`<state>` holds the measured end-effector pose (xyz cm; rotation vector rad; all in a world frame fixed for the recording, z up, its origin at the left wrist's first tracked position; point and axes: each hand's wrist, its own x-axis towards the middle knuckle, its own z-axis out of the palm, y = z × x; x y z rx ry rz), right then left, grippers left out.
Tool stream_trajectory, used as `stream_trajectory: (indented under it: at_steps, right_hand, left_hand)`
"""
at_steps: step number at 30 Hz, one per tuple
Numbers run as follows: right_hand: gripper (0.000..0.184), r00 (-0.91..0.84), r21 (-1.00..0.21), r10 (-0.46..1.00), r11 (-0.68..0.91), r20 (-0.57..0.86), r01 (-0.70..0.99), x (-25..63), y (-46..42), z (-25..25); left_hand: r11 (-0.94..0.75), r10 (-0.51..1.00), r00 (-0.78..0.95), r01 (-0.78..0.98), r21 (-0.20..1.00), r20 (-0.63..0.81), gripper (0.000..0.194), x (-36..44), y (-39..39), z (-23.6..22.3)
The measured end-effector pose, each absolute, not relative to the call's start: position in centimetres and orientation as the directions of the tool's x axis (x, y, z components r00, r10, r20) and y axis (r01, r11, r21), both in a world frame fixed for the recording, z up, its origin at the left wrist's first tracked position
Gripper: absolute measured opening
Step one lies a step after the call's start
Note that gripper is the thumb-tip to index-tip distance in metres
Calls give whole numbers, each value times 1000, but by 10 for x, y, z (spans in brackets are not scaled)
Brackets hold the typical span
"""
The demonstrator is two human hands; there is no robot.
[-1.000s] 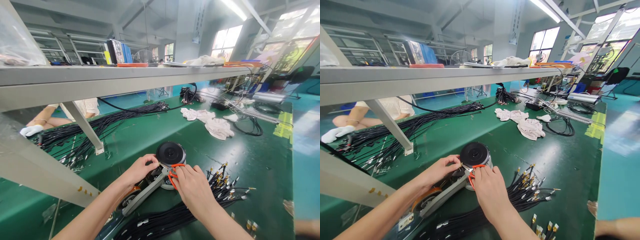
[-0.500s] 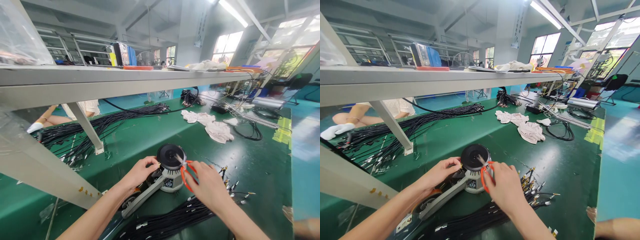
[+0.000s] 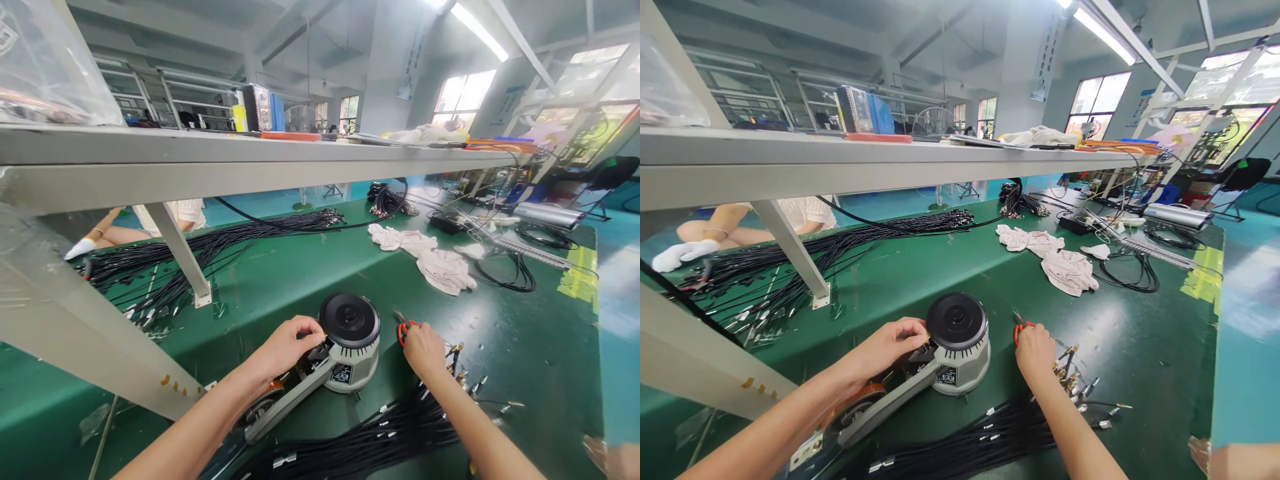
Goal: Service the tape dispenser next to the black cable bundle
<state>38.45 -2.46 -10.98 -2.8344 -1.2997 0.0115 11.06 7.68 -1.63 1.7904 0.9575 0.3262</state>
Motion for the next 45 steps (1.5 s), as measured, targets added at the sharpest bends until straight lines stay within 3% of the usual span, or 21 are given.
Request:
stream_trajectory:
  at_steps: [3,5,7,9,12,19,27,42,45]
  right_hand:
    - [34,657,-83,748,-652,88,753,372,-24,-79]
    - [33,609,-306,774,-545,172,780,354,-21,-55]
    - [24,498,-586,835,-286,235,758,328,-17,-34]
    - [19,361,-717,903,-90,234,691,299,-11,-19]
    - [16,249,-695,962,-105,110,711,266,-1,-13]
    - [17,294,-696,955,-191,30,692,252,10,-25]
    - [20,355,-677,932,-216,71,704,247,10,-25]
    - [19,428,-626,902,-304,52,718,247,12,-31]
    - [7,488,-623,872,-355,48,697,247,13,-34]
  left_hand:
    - [-165,702,679,450,878,-216,25,110,79,-18]
    - [-183,688,696,441,878,-206,25,110,80,-20]
    - [-203,676,712,429,880,-192,24,110,81,-21]
    - [-223,666,725,415,882,-173,23,110,83,-23]
    - [-252,655,741,397,883,-146,23,110,83,-24]
    - [-257,663,731,422,869,-159,22,112,82,-20]
    - [-126,767,613,435,892,-190,47,95,73,-27]
    - [-146,798,558,545,826,-228,36,32,54,-30]
    - [-120,803,540,561,819,-252,36,23,52,-32]
